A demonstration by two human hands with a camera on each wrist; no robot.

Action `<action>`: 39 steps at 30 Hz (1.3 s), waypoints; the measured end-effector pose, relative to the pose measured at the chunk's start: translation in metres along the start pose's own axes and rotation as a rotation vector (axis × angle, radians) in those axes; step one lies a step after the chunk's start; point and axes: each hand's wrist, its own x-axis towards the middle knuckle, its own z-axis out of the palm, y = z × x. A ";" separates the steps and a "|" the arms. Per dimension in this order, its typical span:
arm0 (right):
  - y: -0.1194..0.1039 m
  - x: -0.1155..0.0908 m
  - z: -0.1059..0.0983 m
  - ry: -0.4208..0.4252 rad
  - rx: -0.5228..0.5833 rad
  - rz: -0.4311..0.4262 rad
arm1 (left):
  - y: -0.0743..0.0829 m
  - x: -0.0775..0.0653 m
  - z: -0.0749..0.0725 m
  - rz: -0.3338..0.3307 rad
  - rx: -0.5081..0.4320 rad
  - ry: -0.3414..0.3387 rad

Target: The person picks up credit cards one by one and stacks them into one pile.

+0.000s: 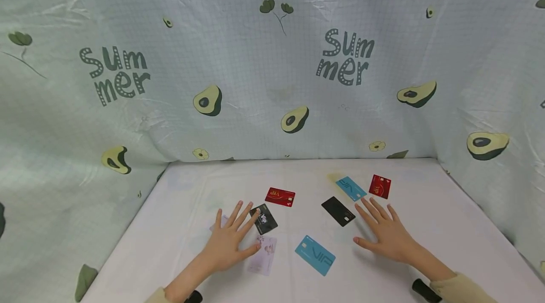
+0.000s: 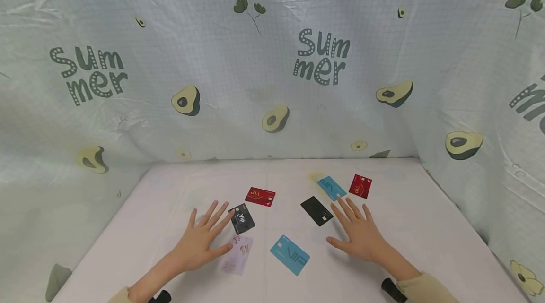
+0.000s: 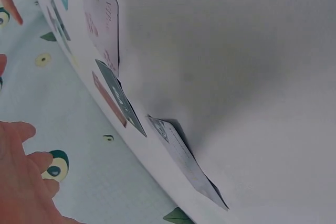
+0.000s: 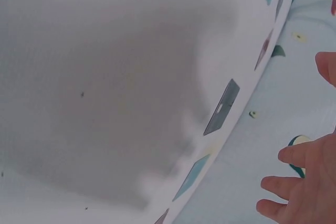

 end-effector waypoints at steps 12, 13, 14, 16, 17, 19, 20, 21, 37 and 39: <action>-0.018 -0.005 0.000 0.017 0.004 -0.060 | 0.025 0.001 0.003 0.084 -0.006 -0.007; -0.020 -0.006 0.001 0.015 0.000 -0.062 | 0.027 0.001 0.004 0.093 -0.011 -0.006; -0.021 -0.006 0.001 0.015 -0.008 -0.065 | 0.029 0.001 0.004 0.098 -0.024 -0.013; -0.024 -0.007 0.003 0.014 -0.023 -0.067 | 0.033 0.000 0.006 0.116 -0.038 -0.017; -0.025 -0.007 0.003 0.015 -0.024 -0.068 | 0.034 0.000 0.007 0.127 -0.046 -0.017; -0.028 -0.007 0.004 0.021 -0.022 -0.070 | 0.038 -0.001 0.010 0.148 -0.047 -0.015; -0.030 -0.007 0.005 0.022 -0.021 -0.073 | 0.039 -0.001 0.011 0.162 -0.041 -0.011; -0.031 -0.007 0.005 0.018 -0.013 -0.074 | 0.041 -0.001 0.012 0.177 -0.032 -0.002; -0.049 -0.004 0.009 -0.070 0.008 -0.137 | 0.055 0.012 0.018 0.361 0.106 0.036; -0.050 -0.004 0.009 -0.079 0.010 -0.139 | 0.056 0.014 0.019 0.369 0.105 0.019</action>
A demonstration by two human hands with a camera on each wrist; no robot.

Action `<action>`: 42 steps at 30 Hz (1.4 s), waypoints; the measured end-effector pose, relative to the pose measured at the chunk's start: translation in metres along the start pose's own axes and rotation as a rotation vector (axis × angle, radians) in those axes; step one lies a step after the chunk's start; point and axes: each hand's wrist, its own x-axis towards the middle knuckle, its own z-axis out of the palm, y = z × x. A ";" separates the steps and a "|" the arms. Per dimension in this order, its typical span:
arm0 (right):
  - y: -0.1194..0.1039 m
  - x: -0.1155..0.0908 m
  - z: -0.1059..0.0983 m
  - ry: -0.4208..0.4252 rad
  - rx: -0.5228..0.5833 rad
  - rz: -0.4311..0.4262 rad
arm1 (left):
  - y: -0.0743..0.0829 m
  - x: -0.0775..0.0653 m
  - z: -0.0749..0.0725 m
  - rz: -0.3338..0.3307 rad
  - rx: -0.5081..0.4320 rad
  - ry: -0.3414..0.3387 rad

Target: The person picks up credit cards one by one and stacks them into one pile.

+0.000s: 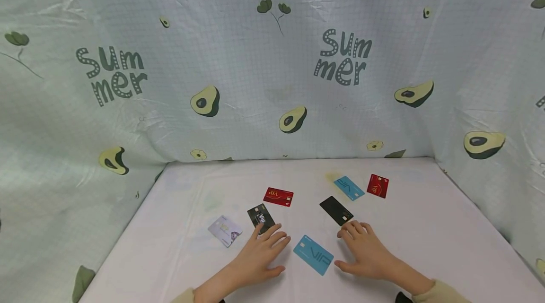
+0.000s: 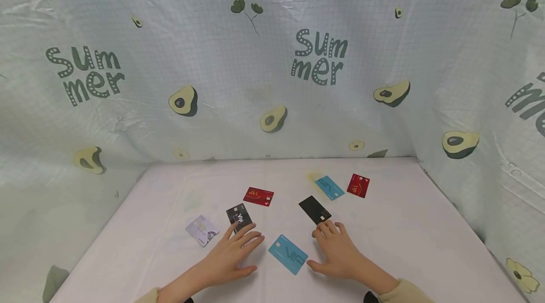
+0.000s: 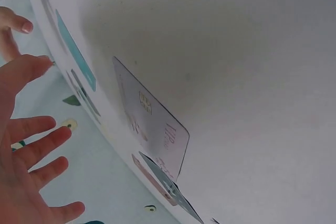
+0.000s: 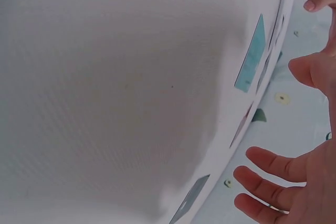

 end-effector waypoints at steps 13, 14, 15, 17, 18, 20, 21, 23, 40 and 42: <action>-0.010 0.005 0.004 -0.034 0.020 -0.039 | 0.004 0.016 0.005 0.099 0.030 -0.050; -0.010 0.006 0.004 -0.044 0.022 -0.038 | 0.004 0.017 0.006 0.101 0.027 -0.060; -0.011 0.006 0.004 -0.057 0.021 -0.036 | 0.004 0.019 0.006 0.102 0.027 -0.071; -0.013 0.007 0.005 -0.077 0.018 -0.032 | 0.004 0.021 0.007 0.104 0.026 -0.095; -0.013 0.008 0.006 -0.087 0.014 -0.032 | 0.004 0.023 0.007 0.106 0.027 -0.105; -0.014 0.009 0.007 -0.102 0.012 -0.035 | 0.004 0.025 0.008 0.114 0.038 -0.117; -0.015 0.009 0.007 -0.109 0.011 -0.036 | 0.004 0.027 0.009 0.119 0.045 -0.122; -0.016 0.011 0.008 -0.120 0.006 -0.044 | 0.004 0.030 0.010 0.129 0.053 -0.130; -0.026 0.018 0.015 -0.156 -0.070 -0.117 | -0.005 0.048 0.023 0.225 0.094 -0.146; -0.027 0.019 0.016 -0.164 -0.076 -0.111 | -0.005 0.049 0.024 0.233 0.092 -0.142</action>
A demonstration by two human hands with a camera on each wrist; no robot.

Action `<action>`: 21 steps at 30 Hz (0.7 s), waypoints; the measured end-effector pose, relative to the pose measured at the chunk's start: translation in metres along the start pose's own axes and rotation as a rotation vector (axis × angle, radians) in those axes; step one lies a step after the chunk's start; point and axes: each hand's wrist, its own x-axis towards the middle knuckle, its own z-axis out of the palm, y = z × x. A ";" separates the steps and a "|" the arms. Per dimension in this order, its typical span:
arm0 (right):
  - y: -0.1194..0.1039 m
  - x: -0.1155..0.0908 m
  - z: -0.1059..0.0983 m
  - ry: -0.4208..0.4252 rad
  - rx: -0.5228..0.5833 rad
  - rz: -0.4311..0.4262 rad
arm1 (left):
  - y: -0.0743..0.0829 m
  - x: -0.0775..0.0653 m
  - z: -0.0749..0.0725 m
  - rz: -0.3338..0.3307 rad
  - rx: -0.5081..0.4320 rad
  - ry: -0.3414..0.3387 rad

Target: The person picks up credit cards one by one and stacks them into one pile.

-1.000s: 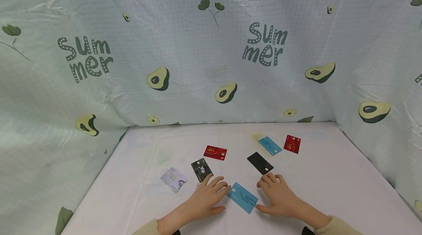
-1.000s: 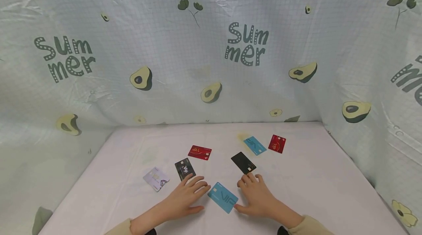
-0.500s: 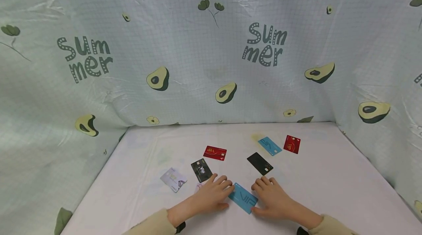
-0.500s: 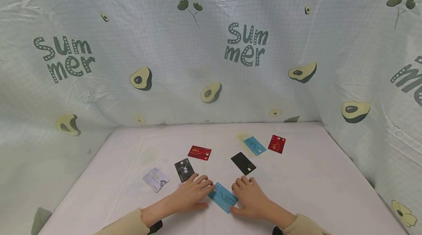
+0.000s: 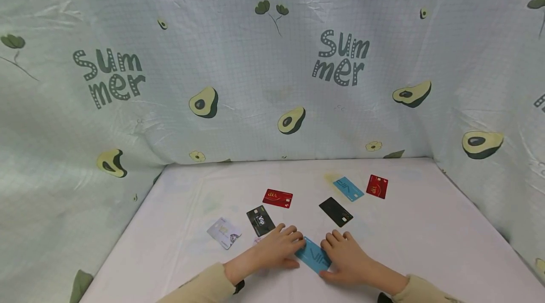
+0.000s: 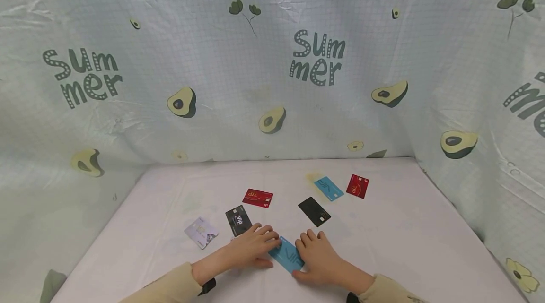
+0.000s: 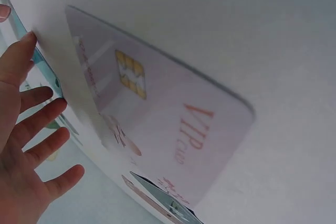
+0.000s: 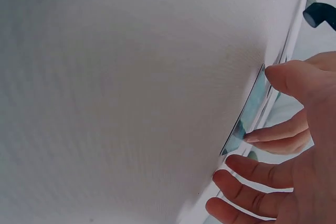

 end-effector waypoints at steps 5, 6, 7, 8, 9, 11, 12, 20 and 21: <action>-0.001 0.001 0.002 -0.008 -0.016 0.011 | 0.000 0.003 0.003 0.007 0.008 0.014; -0.002 0.002 0.002 -0.005 -0.019 0.012 | 0.001 0.004 0.003 0.009 0.011 0.018; -0.002 0.002 0.002 -0.002 -0.024 0.012 | 0.001 0.005 0.004 0.011 0.019 0.025; -0.002 0.002 0.002 0.003 -0.028 0.013 | 0.001 0.006 0.004 0.012 0.027 0.029; -0.003 0.002 0.001 0.008 -0.030 0.013 | 0.001 0.006 0.005 0.013 0.033 0.034; -0.004 0.002 0.002 0.017 -0.039 0.013 | 0.001 0.008 0.006 0.015 0.050 0.041; -0.004 0.003 0.002 0.019 -0.044 0.013 | 0.001 0.009 0.007 0.015 0.061 0.043; -0.005 0.005 0.006 0.029 -0.081 0.011 | 0.001 0.014 0.015 0.024 0.086 0.051; -0.005 0.005 0.006 0.030 -0.082 0.013 | 0.001 0.014 0.014 0.026 0.088 0.051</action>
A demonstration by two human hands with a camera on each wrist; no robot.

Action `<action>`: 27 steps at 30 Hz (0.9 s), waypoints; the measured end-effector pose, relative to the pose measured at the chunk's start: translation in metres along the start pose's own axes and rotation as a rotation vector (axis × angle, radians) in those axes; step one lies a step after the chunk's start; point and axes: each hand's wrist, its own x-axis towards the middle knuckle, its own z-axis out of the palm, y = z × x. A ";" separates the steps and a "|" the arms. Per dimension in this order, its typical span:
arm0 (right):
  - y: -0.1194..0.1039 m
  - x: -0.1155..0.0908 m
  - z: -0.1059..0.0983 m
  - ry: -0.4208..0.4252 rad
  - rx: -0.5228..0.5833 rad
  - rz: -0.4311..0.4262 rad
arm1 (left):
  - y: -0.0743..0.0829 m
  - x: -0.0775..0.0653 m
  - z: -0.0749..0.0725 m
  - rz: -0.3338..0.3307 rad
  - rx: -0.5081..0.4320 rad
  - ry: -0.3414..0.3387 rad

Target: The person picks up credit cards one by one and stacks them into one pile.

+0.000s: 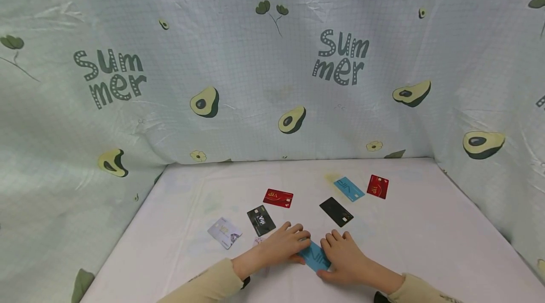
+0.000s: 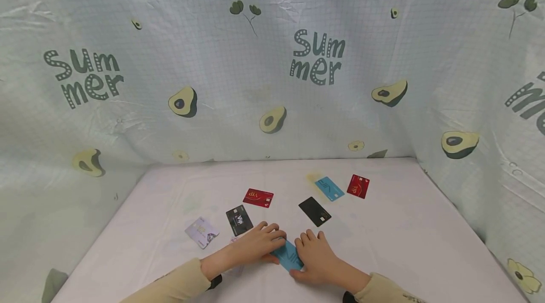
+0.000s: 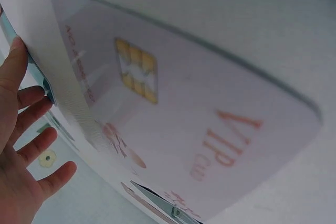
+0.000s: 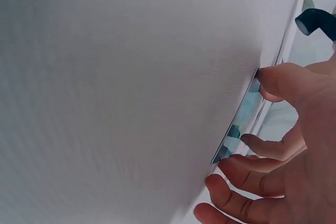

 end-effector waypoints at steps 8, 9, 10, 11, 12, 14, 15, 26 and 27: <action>-0.003 0.001 -0.001 0.004 0.005 0.027 | -0.002 0.001 0.002 0.028 0.028 0.016; -0.004 0.001 -0.002 -0.007 0.015 0.037 | -0.002 0.001 0.002 0.032 0.025 0.015; -0.005 0.002 -0.003 -0.021 0.026 0.050 | -0.003 0.001 0.002 0.036 0.027 0.014; -0.006 0.002 -0.003 -0.036 0.038 0.064 | -0.003 0.001 0.003 0.039 0.026 0.012; -0.007 0.003 -0.004 -0.051 0.046 0.078 | -0.004 0.001 0.003 0.042 0.031 0.011; -0.008 0.004 -0.006 -0.083 0.066 0.102 | -0.005 0.001 0.004 0.047 0.037 0.010; -0.009 0.004 -0.007 -0.094 0.072 0.111 | -0.005 0.002 0.004 0.050 0.041 0.010; -0.006 0.005 -0.011 -0.109 0.131 0.097 | -0.009 0.005 0.003 0.073 0.044 -0.014; -0.006 0.006 -0.011 -0.110 0.137 0.096 | -0.009 0.005 0.003 0.074 0.040 -0.018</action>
